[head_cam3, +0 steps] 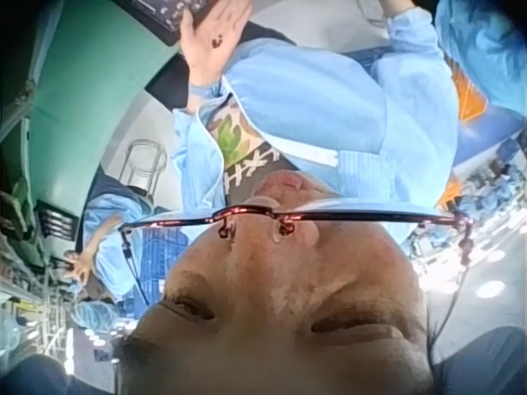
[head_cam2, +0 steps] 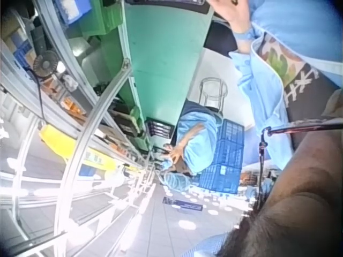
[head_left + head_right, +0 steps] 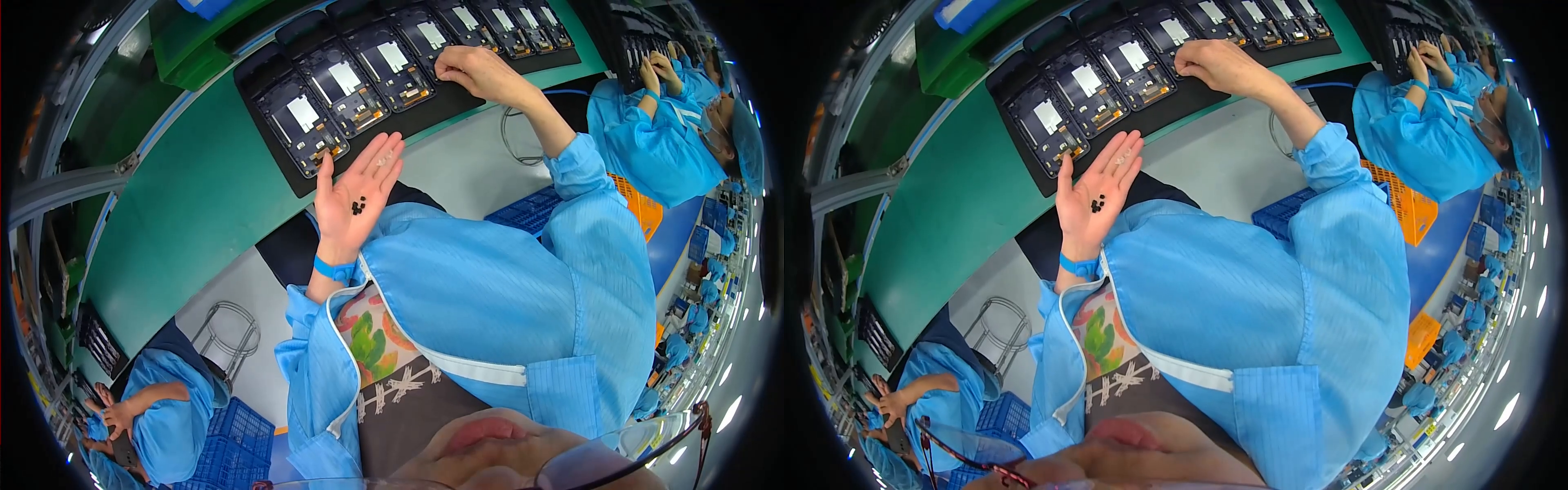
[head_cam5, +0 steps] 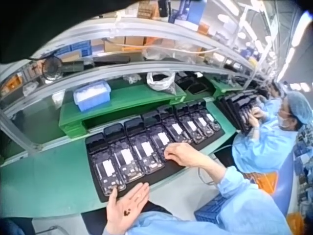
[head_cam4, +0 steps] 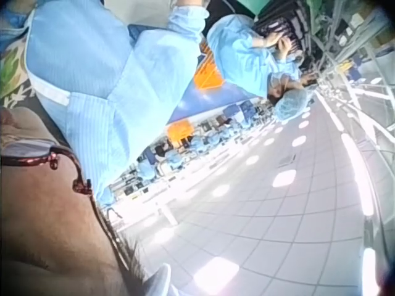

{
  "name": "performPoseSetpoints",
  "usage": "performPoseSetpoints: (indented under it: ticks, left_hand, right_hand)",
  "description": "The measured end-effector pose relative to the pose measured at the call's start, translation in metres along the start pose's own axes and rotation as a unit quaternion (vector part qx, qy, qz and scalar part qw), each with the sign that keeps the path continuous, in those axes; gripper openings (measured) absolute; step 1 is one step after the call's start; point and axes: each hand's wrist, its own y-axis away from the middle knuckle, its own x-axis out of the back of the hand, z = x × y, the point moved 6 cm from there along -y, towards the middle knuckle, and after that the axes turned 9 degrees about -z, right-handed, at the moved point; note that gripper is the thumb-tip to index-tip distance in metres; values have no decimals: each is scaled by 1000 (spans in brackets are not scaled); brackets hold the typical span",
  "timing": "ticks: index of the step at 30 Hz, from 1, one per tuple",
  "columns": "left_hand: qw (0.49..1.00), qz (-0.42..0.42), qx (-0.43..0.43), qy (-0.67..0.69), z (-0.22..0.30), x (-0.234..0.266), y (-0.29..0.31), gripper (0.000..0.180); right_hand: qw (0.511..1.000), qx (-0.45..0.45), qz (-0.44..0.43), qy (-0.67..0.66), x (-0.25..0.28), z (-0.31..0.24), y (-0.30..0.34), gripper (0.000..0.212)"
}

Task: Inserting small rubber components into the rear casing of electronic devices on an assembly line.

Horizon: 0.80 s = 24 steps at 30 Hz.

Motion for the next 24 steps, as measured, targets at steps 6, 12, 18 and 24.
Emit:
performPoseSetpoints:
  ticks: [6, 12, 18, 24]
  left_hand:
    - [1000, -2, 3, -8, 0, 1, 0, 83]
    - [1000, 3, 11, -19, 1, 2, 1, 85]
    - [1000, -10, 4, -21, 3, 4, 5, 82]
    - [998, -16, 0, -63, 18, 6, 35, 75]
  right_hand:
    - [997, 17, -24, 68, 6, -10, -5, 11]
    - [1000, 6, -11, 20, 3, -4, -7, 13]
    - [995, -57, -38, -74, 3, 9, -17, 21]
    - [987, 69, 132, -60, -4, -90, -25, 14]
